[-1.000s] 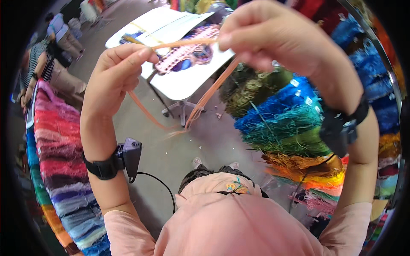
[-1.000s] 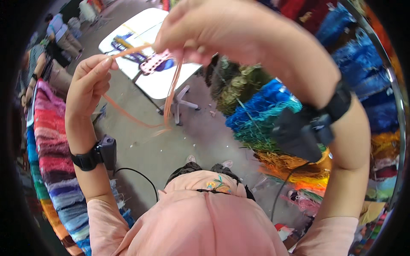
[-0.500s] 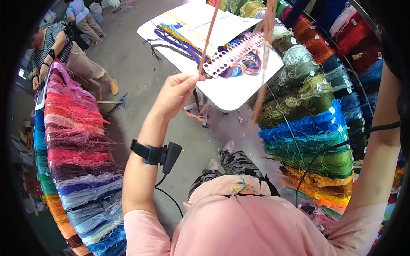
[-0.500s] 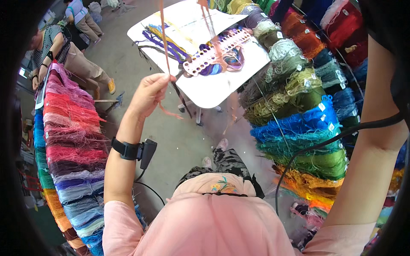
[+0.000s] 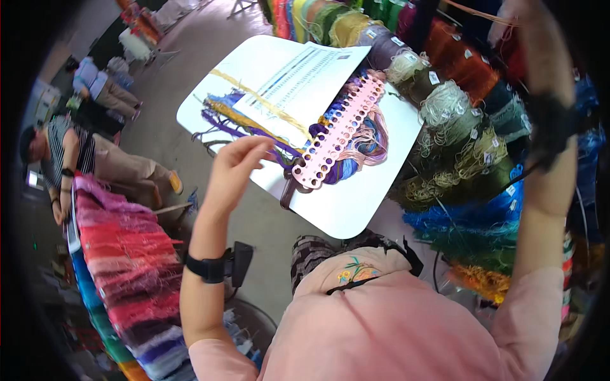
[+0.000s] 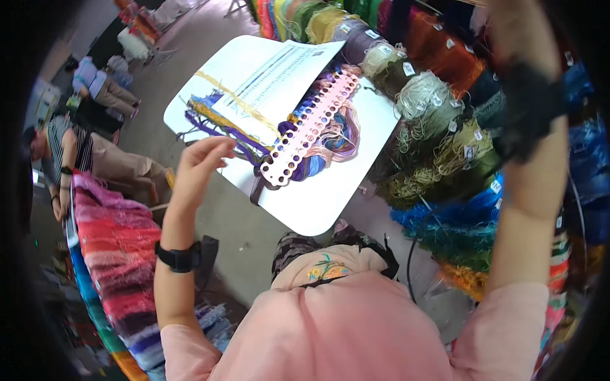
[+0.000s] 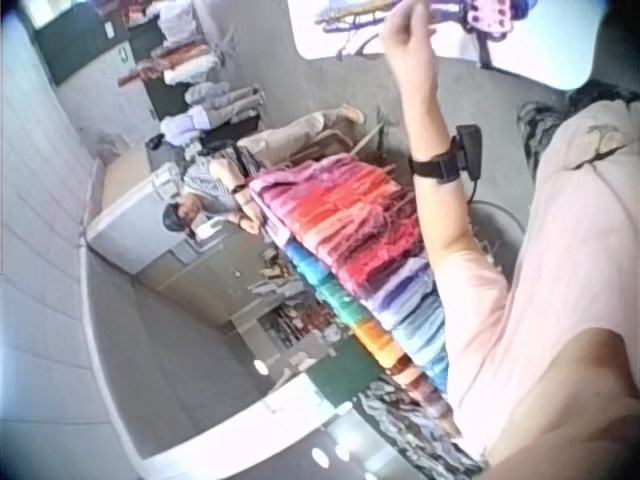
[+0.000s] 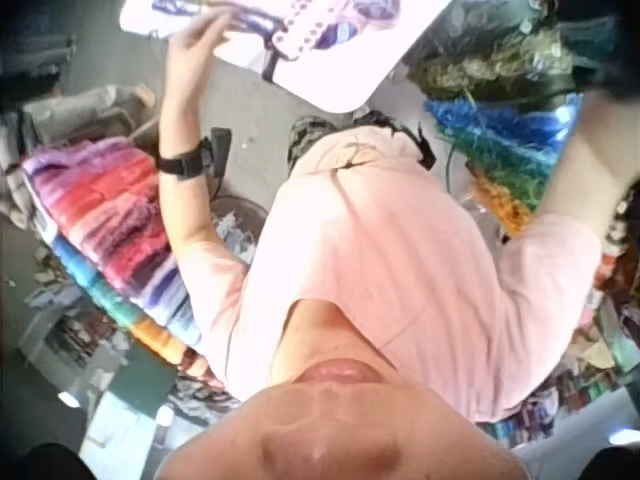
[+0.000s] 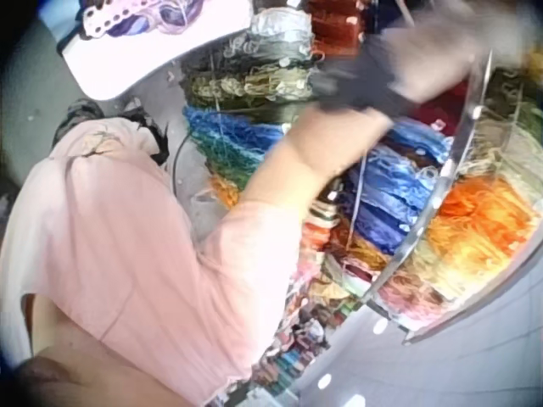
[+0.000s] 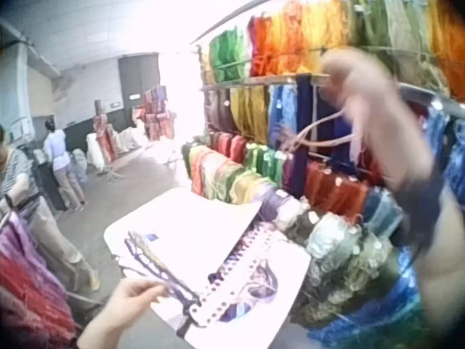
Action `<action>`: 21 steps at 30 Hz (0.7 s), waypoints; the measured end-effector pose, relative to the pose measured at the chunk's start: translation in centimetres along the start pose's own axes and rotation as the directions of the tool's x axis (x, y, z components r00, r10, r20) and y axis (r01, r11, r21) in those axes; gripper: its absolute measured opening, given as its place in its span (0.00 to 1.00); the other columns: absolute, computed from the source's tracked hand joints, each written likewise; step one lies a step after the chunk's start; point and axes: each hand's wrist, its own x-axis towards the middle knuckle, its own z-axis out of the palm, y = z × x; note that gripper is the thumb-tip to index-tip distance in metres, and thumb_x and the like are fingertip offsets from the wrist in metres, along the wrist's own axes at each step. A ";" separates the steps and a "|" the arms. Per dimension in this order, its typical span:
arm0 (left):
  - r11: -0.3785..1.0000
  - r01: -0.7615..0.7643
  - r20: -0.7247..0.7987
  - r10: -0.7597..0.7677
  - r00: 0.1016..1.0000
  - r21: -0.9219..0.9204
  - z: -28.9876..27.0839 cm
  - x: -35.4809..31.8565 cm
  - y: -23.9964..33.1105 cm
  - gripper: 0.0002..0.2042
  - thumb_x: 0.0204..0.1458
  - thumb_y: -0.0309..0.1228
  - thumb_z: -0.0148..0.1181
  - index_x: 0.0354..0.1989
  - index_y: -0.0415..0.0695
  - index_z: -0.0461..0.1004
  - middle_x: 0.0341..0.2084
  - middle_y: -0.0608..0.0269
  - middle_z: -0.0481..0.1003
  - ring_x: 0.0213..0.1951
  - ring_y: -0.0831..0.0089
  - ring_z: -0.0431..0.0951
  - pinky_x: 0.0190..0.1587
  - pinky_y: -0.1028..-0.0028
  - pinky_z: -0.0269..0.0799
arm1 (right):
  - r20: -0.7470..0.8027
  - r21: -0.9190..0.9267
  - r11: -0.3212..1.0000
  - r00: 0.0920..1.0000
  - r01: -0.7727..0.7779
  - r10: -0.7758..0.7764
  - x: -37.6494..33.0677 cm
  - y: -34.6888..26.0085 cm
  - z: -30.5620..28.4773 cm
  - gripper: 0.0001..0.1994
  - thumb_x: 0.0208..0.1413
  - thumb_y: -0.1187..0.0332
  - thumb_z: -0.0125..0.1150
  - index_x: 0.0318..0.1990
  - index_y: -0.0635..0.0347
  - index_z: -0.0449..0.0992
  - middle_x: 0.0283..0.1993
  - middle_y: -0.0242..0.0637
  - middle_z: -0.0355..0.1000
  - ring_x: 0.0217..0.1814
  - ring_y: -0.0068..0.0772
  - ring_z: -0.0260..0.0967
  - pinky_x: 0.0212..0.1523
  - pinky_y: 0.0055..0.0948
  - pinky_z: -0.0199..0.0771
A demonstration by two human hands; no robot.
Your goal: The person pulls strands of thread from a rack, checks a list on a paper, and threads the strands through holes in a pink organizer. This process is repeated with different colors of thread, including tan and blue, while referencing the paper and organizer on a table.
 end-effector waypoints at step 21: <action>0.953 0.254 0.690 -0.297 0.660 0.166 1.4 6.4 -6.1 0.07 0.48 0.25 0.45 0.31 0.34 0.69 0.15 0.65 0.68 0.14 0.83 0.65 0.17 0.84 0.59 | -0.267 -0.209 0.826 0.843 -0.524 0.467 -27.2 4.3 26.8 0.06 0.39 0.81 0.53 0.28 0.67 0.70 0.28 0.37 0.65 0.22 0.21 0.61 0.23 0.18 0.62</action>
